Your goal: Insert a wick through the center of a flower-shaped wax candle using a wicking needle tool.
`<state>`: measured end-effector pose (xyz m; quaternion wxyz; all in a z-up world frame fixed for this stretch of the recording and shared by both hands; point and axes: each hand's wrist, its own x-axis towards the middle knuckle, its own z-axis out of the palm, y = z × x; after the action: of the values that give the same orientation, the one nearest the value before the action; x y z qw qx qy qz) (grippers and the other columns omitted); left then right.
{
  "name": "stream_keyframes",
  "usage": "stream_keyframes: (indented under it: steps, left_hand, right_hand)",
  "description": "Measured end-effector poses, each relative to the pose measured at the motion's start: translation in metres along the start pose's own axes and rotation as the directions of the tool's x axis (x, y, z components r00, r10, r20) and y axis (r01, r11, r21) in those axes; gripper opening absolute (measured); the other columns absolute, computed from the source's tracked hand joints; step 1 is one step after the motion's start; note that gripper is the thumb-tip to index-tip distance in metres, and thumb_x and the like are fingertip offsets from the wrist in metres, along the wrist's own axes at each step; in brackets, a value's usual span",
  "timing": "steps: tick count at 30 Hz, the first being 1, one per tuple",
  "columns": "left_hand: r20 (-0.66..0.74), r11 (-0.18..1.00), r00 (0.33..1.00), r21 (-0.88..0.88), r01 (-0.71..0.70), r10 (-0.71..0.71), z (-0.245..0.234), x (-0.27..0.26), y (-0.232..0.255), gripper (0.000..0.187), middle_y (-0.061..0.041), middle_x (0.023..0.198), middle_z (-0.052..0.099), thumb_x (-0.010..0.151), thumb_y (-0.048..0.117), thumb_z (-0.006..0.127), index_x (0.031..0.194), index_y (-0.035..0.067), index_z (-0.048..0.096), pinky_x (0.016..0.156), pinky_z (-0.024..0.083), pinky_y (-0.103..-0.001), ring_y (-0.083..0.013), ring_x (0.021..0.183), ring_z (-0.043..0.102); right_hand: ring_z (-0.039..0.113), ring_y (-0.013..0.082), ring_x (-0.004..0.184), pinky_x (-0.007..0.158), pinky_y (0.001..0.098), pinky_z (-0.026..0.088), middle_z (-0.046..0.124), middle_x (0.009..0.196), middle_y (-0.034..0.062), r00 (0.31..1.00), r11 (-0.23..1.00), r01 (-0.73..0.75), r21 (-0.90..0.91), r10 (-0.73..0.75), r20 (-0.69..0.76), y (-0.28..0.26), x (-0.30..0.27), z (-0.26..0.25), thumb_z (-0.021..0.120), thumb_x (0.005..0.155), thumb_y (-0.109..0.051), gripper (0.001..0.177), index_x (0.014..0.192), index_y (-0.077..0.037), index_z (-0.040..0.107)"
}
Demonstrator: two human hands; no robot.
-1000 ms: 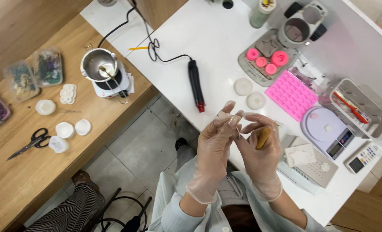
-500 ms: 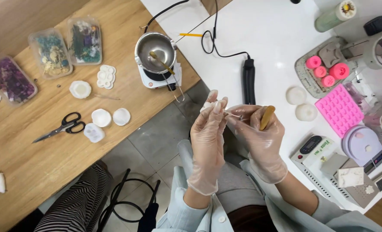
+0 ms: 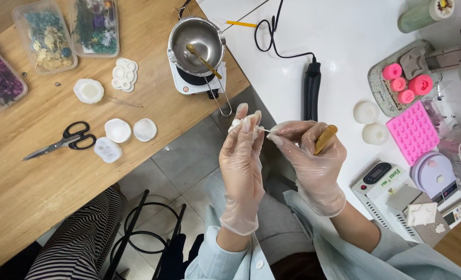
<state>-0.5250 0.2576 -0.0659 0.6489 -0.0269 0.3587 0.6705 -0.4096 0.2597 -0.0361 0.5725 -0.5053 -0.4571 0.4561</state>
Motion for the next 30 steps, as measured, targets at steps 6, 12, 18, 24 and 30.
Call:
stream_keyframes:
  steps: [6, 12, 18, 24, 30]
  left_hand:
    - [-0.077, 0.998, 0.997, -0.060, 0.015, -0.019, -0.007, 0.019, 0.010, 0.034, -0.008, 0.134, 0.064, 0.101, 0.018, 0.063, 0.132, 0.003, 0.065, 0.100, 0.056, -0.030, -0.0191, 0.122, 0.064]
    - [-0.111, 0.991, 0.990, -0.093, -0.097, 0.086, -0.039, 0.039, 0.030, 0.036, -0.007, 0.136, 0.065, 0.103, 0.025, 0.060, 0.132, 0.003, 0.063, 0.106, 0.053, -0.034, -0.0210, 0.126, 0.061]
    - [-0.277, 0.992, 0.957, -0.065, -0.107, 0.085, -0.059, 0.037, 0.054, 0.037, -0.008, 0.135, 0.064, 0.100, 0.028, 0.062, 0.127, 0.003, 0.066, 0.106, 0.050, -0.033, -0.0210, 0.128, 0.060]
    - [-0.315, 0.989, 0.945, -0.082, -0.122, 0.091, -0.087, 0.029, 0.058, 0.030, -0.008, 0.137, 0.064, 0.100, 0.028, 0.062, 0.117, 0.003, 0.067, 0.105, 0.051, -0.034, -0.0216, 0.127, 0.061]
    - [-0.351, 0.983, 0.926, -0.067, -0.171, 0.137, -0.101, 0.030, 0.062, 0.031, -0.011, 0.138, 0.064, 0.102, 0.028, 0.059, 0.115, 0.002, 0.068, 0.102, 0.053, -0.035, -0.0227, 0.124, 0.063]
  right_hand:
    - [0.073, 0.0190, 0.092, 0.085, 0.0317, 0.062, 0.073, 0.102, 0.0182, 0.880, 0.877, -0.474, 0.086, 0.476, -0.007, -0.019, 0.035, 0.024, 0.071, 0.091, 0.005, 0.033, 0.078, -0.009, 0.045]
    - [0.074, 0.0184, 0.075, 0.064, 0.0284, 0.062, 0.077, 0.091, 0.0156, 0.862, 0.828, -0.415, -0.376, 0.490, 0.128, -0.010, 0.129, 0.046, 0.079, 0.087, -0.012, 0.035, 0.076, -0.014, 0.045]
    - [0.073, 0.0155, 0.077, 0.061, 0.0315, 0.059, 0.074, 0.088, 0.0115, 0.865, 0.884, -0.084, -0.459, 0.294, 0.407, 0.082, 0.227, 0.092, 0.082, 0.090, -0.013, 0.033, 0.082, -0.011, 0.050]
    - [0.072, 0.0169, 0.074, 0.071, 0.0313, 0.060, 0.071, 0.079, 0.0077, 0.821, 0.693, 0.265, -0.670, 0.202, 0.533, 0.141, 0.238, 0.129, 0.088, 0.083, -0.015, 0.029, 0.083, -0.006, 0.061]
    - [0.071, 0.0194, 0.071, 0.070, 0.0360, 0.057, 0.071, 0.076, 0.0074, 0.843, 0.588, 0.305, -0.749, 0.199, 0.500, 0.157, 0.232, 0.136, 0.085, 0.084, -0.020, 0.022, 0.090, -0.007, 0.069]
